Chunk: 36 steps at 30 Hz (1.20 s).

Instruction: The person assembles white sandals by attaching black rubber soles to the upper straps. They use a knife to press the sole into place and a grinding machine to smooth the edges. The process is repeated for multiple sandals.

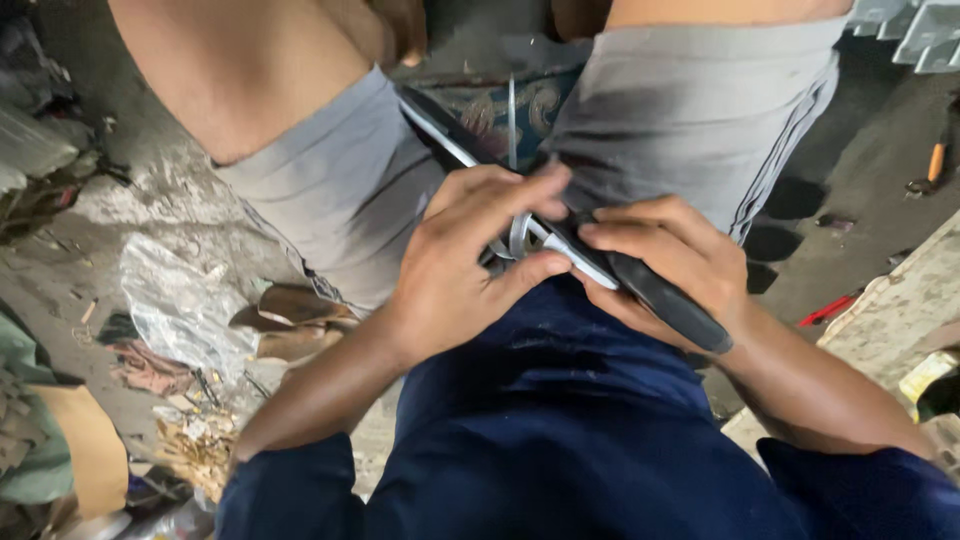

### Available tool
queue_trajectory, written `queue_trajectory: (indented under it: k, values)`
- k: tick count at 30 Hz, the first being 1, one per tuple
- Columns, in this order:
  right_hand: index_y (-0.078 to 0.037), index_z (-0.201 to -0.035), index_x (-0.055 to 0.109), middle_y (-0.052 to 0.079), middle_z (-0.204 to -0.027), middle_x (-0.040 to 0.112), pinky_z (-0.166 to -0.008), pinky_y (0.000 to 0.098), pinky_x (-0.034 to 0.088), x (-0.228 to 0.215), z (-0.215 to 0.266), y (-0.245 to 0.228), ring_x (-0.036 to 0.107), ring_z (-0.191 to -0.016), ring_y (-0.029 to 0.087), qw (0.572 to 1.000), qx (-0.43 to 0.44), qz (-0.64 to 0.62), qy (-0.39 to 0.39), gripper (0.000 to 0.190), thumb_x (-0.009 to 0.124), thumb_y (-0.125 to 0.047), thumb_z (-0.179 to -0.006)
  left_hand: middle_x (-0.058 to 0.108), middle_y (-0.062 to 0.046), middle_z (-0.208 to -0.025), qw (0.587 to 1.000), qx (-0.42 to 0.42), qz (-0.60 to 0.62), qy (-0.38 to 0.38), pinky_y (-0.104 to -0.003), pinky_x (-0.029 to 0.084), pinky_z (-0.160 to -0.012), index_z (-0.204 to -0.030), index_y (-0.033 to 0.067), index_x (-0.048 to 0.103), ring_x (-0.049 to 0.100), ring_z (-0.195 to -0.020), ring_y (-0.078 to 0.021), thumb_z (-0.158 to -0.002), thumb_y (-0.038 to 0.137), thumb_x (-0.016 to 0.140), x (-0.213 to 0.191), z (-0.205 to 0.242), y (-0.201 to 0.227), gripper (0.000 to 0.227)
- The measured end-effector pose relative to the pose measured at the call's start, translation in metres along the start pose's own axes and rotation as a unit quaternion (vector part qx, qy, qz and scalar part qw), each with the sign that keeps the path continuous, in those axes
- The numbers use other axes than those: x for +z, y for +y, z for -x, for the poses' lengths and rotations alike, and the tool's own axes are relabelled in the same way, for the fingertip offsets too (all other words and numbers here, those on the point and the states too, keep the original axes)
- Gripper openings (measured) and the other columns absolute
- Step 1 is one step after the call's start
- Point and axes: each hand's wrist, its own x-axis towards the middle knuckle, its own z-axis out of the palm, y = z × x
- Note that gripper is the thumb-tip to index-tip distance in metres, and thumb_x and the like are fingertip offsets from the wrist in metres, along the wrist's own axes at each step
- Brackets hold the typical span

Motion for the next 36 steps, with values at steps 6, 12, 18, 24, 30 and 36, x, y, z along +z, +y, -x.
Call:
queue_trajectory:
  k: [6, 12, 18, 24, 30, 36]
  values:
    - [0.002, -0.106, 0.074, 0.019, -0.110, 0.070, -0.079, 0.0341, 0.062, 0.011, -0.002, -0.003, 0.074, -0.096, 0.028, 0.995, -0.088, -0.004, 0.037, 0.039, 0.095, -0.015, -0.078, 0.013, -0.018, -0.174, 0.911, -0.093, 0.403, -0.004, -0.041, 0.033, -0.126, -0.159, 0.0285, -0.026, 0.029, -0.154, -0.0275, -0.093, 0.011, 0.091, 0.007, 0.009, -0.030, 0.136]
    - [0.001, -0.102, 0.072, 0.017, -0.106, 0.072, -0.092, 0.0389, 0.061, 0.007, -0.017, -0.001, 0.074, -0.102, 0.032, 0.937, 0.027, -0.322, -0.130, 0.042, 0.086, -0.021, -0.069, 0.009, -0.026, -0.175, 0.878, -0.103, 0.437, -0.164, -0.045, 0.038, -0.128, -0.154, 0.0270, -0.036, 0.021, -0.164, -0.0299, -0.087, 0.011, 0.095, -0.008, 0.014, -0.051, 0.148]
    - [-0.002, -0.099, 0.073, 0.012, -0.098, 0.075, -0.089, 0.0374, 0.062, 0.021, -0.008, 0.010, 0.076, -0.100, 0.029, 0.919, 0.044, -0.366, -0.139, 0.020, 0.082, -0.006, -0.081, 0.015, -0.028, -0.173, 0.909, -0.053, 0.371, -0.183, -0.044, 0.032, -0.130, -0.151, 0.0273, -0.034, 0.022, -0.161, -0.0300, -0.090, 0.008, 0.092, -0.002, 0.015, -0.048, 0.142]
    - [-0.003, -0.098, 0.075, 0.012, -0.098, 0.074, -0.086, 0.0352, 0.062, 0.026, -0.005, 0.009, 0.075, -0.099, 0.028, 0.928, 0.019, -0.350, -0.128, 0.020, 0.082, -0.005, -0.079, 0.014, -0.026, -0.172, 0.926, -0.008, 0.327, -0.187, -0.045, 0.027, -0.132, -0.155, 0.0314, -0.037, 0.019, -0.160, -0.0297, -0.090, 0.007, 0.093, 0.000, 0.016, -0.053, 0.147]
    - [-0.002, -0.096, 0.075, 0.013, -0.095, 0.074, -0.084, 0.0367, 0.064, 0.032, -0.004, 0.004, 0.076, -0.093, 0.028, 0.942, -0.041, -0.324, -0.076, 0.020, 0.084, -0.005, -0.078, 0.019, -0.022, -0.174, 0.916, -0.035, 0.343, -0.205, -0.046, 0.038, -0.126, -0.153, 0.0356, -0.035, 0.028, -0.158, -0.0323, -0.084, 0.021, 0.100, 0.000, 0.015, -0.055, 0.152]
    - [-0.001, -0.095, 0.075, 0.015, -0.092, 0.074, -0.082, 0.0376, 0.064, 0.027, -0.008, 0.003, 0.076, -0.086, 0.028, 0.947, -0.096, -0.299, -0.071, 0.019, 0.085, -0.003, -0.078, 0.018, -0.023, -0.173, 0.916, -0.075, 0.330, -0.215, -0.045, 0.052, -0.117, -0.149, 0.0300, -0.033, 0.037, -0.160, -0.0330, -0.084, 0.026, 0.099, -0.005, 0.011, -0.044, 0.147]
